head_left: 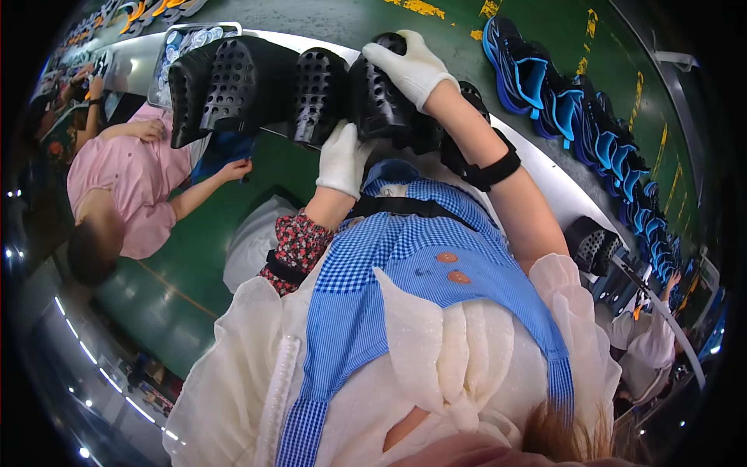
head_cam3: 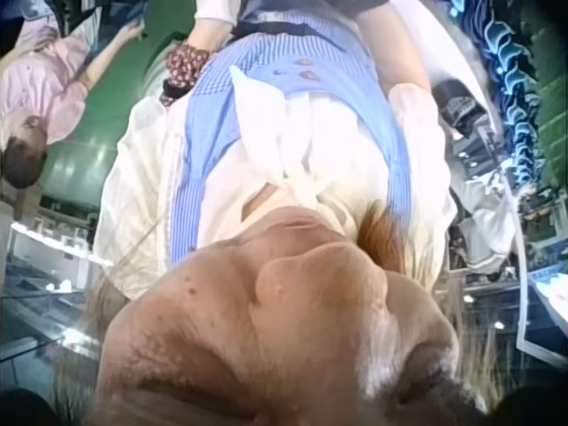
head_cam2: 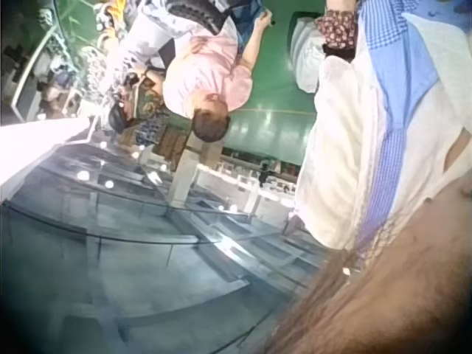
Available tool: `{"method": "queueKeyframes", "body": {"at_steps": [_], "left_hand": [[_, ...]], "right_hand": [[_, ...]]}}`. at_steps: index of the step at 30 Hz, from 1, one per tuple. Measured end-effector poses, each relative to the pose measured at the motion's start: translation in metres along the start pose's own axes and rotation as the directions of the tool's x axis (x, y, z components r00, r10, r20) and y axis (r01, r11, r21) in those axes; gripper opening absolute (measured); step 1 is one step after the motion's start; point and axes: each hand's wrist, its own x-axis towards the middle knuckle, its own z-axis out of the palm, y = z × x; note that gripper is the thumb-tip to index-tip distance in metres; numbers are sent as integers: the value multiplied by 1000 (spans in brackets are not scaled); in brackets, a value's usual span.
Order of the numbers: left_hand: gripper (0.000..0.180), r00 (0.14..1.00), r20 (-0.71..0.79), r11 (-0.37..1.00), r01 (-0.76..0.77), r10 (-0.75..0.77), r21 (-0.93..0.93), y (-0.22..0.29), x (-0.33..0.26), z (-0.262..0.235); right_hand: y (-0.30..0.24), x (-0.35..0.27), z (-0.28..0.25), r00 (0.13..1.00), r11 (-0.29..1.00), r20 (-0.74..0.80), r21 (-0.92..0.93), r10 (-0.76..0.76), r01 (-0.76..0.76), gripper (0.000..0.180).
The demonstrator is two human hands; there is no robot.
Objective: Inspecting and organizing shoes on a production line workbench.
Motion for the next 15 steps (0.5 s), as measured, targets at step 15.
{"method": "queueKeyframes", "body": {"at_steps": [15], "left_hand": [[42, 916, -240, 921, 241, -320, -306, -12, 21, 8]], "right_hand": [[-14, -36, -22, 996, 942, 87, -336, 14, 16, 60]]}}
